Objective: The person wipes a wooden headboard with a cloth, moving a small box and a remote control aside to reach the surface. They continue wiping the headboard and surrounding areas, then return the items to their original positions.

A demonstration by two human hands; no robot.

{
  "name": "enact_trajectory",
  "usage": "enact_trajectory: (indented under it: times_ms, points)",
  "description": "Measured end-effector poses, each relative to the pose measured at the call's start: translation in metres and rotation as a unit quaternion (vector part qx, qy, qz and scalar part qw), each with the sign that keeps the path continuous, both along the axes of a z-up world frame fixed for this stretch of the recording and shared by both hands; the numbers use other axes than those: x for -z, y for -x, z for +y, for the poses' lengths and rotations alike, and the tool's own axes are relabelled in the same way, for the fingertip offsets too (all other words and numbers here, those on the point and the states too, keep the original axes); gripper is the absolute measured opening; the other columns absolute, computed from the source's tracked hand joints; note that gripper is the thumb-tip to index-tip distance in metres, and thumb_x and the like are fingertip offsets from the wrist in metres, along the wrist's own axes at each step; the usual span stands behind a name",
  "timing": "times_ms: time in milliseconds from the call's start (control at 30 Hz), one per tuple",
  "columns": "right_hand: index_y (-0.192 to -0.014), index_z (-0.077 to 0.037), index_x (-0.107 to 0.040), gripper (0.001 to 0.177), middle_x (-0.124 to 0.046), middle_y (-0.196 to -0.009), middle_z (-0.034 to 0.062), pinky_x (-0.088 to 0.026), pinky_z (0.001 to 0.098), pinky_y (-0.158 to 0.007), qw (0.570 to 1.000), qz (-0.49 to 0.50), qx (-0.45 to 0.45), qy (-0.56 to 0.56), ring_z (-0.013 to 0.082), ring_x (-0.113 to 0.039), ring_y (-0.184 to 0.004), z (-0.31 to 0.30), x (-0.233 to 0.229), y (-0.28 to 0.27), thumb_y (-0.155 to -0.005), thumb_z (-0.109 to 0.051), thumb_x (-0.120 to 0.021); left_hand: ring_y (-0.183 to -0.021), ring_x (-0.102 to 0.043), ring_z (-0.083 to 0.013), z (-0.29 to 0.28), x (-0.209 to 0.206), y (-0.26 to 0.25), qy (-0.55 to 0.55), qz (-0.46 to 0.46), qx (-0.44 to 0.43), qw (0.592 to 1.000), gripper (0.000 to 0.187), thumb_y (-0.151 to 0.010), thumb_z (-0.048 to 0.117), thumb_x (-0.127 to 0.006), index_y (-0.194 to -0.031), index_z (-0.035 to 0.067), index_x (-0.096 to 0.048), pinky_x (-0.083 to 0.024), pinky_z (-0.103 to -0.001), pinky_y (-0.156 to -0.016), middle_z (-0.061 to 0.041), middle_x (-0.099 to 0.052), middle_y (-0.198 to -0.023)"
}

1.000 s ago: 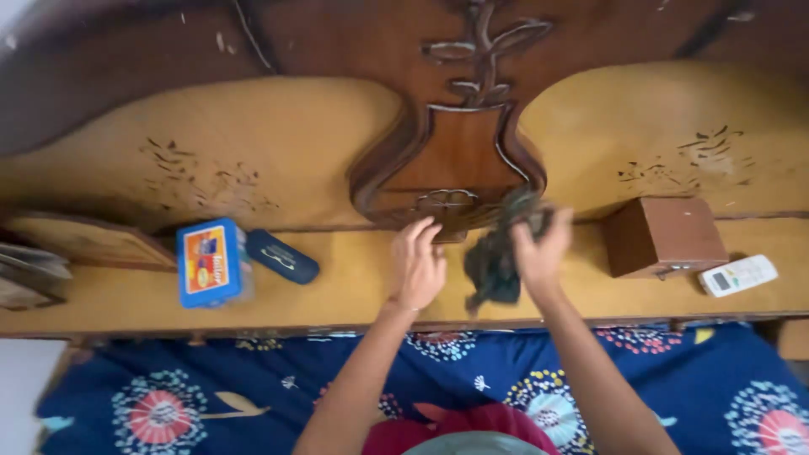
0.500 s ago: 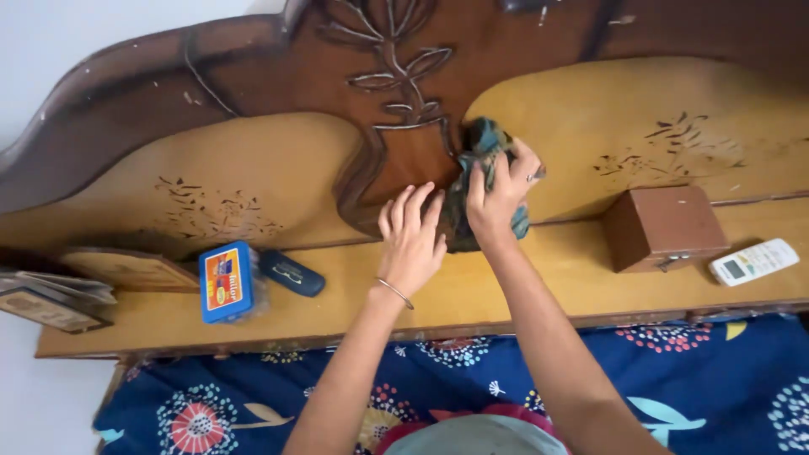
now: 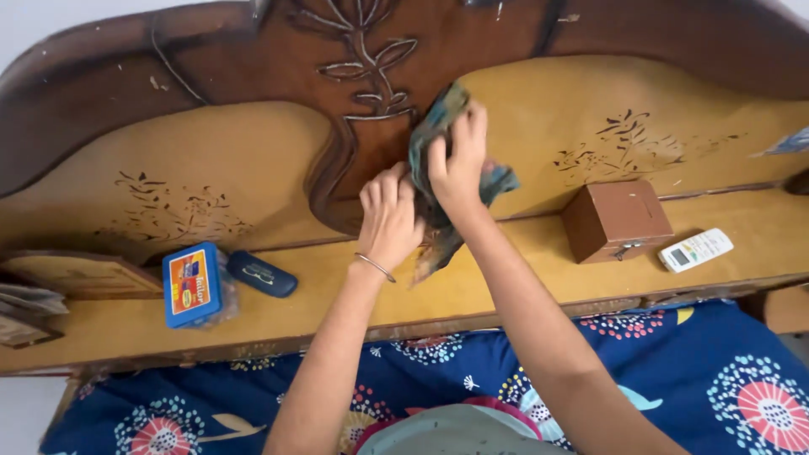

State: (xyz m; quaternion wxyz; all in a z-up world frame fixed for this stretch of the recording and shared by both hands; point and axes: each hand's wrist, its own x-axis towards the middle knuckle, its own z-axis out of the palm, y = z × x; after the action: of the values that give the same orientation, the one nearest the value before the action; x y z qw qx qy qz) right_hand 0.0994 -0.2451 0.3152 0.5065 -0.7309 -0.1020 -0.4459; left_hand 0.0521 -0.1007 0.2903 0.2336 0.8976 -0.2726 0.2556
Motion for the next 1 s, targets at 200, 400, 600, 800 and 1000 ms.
enact_trajectory:
  times_ms: [200, 400, 600, 800, 1000]
  points:
    - [-0.119, 0.009, -0.055, 0.037, -0.047, -0.139, 0.0292, -0.039, 0.0501, -0.112, 0.989, 0.023, 0.102, 0.106, 0.0480, -0.047, -0.126, -0.018, 0.090, 0.014, -0.084, -0.005, -0.055, -0.154, -0.028, -0.0294, 0.005, 0.010, 0.004, -0.121, -0.097, -0.085, 0.984, 0.083, -0.083, 0.006, -0.065, -0.160, 0.010, -0.035, -0.023, -0.059, -0.124, -0.006, -0.029, -0.167]
    - [-0.122, 0.007, -0.055, 0.031, -0.049, -0.132, 0.0292, -0.042, 0.0475, -0.112, 0.986, 0.124, 0.105, -0.044, 0.0456, -0.051, -0.121, -0.044, 0.170, 0.008, -0.094, -0.003, -0.047, -0.158, -0.024, -0.0252, 0.001, 0.017, 0.004, -0.192, -0.113, -0.145, 0.964, 0.081, -0.091, 0.001, -0.059, -0.166, 0.013, -0.029, -0.020, -0.062, -0.124, 0.001, -0.022, -0.172]
    - [-0.126, 0.007, -0.053, 0.031, -0.055, -0.128, 0.0301, -0.040, 0.0474, -0.110, 0.960, 0.212, 0.076, -0.169, 0.0467, -0.051, -0.122, -0.050, 0.253, -0.008, -0.097, -0.006, -0.052, -0.159, -0.023, -0.0245, 0.001, 0.027, -0.002, -0.203, -0.118, -0.164, 0.958, 0.082, -0.094, -0.001, -0.059, -0.168, 0.016, -0.027, -0.022, -0.060, -0.124, 0.003, -0.019, -0.174]
    - [-0.123, 0.003, -0.056, 0.035, -0.056, -0.139, 0.0252, -0.041, 0.0459, -0.117, 0.991, 0.048, 0.083, 0.093, 0.0423, -0.052, -0.131, -0.024, 0.076, 0.029, -0.088, 0.000, -0.054, -0.159, -0.023, -0.0249, 0.001, 0.041, -0.007, -0.227, -0.120, -0.184, 0.949, 0.084, -0.094, -0.001, -0.060, -0.169, 0.017, -0.026, -0.023, -0.061, -0.124, 0.003, -0.019, -0.174]
    - [-0.124, 0.004, -0.058, 0.040, -0.057, -0.133, 0.0247, -0.041, 0.0481, -0.110, 0.982, 0.030, 0.165, 0.090, 0.0424, -0.056, -0.122, -0.027, 0.089, 0.015, -0.084, -0.004, -0.055, -0.160, -0.022, -0.0247, -0.002, 0.046, -0.015, -0.191, -0.142, -0.167, 0.957, 0.081, -0.096, 0.003, -0.061, -0.169, 0.016, -0.028, -0.022, -0.065, -0.122, 0.002, -0.019, -0.174]
